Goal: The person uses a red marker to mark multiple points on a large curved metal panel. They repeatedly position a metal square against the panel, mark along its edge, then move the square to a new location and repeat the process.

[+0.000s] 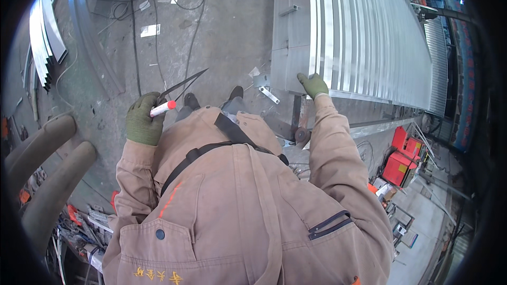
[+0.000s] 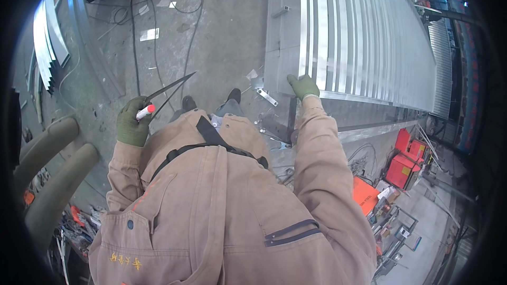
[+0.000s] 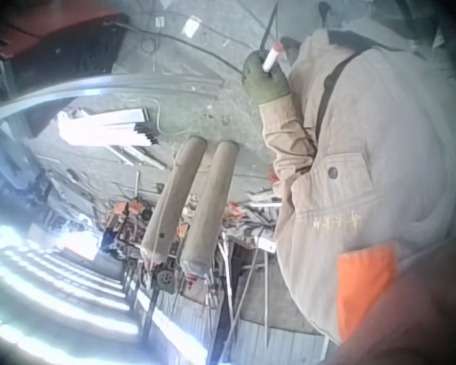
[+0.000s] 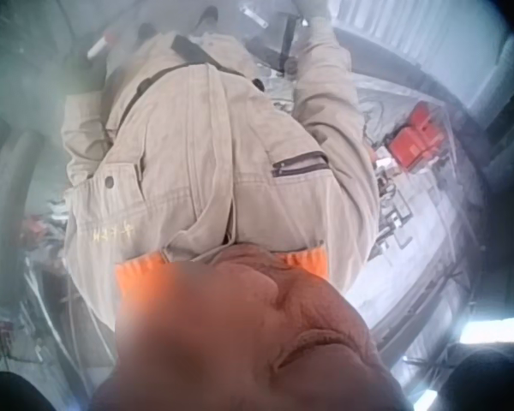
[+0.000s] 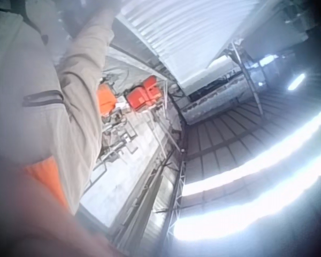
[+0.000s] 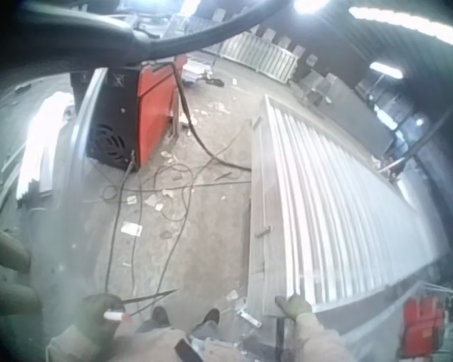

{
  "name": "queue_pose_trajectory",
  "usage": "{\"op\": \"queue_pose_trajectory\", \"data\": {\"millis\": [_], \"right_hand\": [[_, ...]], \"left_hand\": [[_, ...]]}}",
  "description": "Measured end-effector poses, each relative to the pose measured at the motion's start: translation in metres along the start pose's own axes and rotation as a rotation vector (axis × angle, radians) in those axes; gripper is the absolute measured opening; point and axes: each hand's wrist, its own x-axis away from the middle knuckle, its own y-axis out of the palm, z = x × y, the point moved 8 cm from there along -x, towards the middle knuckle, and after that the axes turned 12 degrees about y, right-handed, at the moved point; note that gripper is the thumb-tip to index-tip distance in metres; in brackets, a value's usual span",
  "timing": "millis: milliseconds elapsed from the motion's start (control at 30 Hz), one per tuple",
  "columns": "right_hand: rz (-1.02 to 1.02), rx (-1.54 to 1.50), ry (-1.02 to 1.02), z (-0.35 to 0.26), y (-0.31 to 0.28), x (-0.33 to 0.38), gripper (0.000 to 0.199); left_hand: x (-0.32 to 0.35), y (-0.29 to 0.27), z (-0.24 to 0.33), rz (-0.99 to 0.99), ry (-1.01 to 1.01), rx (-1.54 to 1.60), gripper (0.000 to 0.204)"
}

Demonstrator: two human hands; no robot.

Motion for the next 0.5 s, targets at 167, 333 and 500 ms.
{"op": "queue_pose_trajectory", "data": {"millis": [167,333,500], "right_hand": [[-0.071,-0.293,-0.006,-0.012,-0.007,-0.018,0.084],[0.016,-0.281,0.003,-0.005,0.013,-0.043,0.087],[0.094,-0.153,0.009,-0.016,0.005,-0.032,0.084]], "left_hand": [[0.014,-0.006,0.011,-0.006,-0.006,0.016,0.032],[0.044,-0.004,0.021,-0.010,-0.002,-0.050,0.030],[0.083,0.010,0.038,-0.011,-0.034,-0.070,0.024]]}}
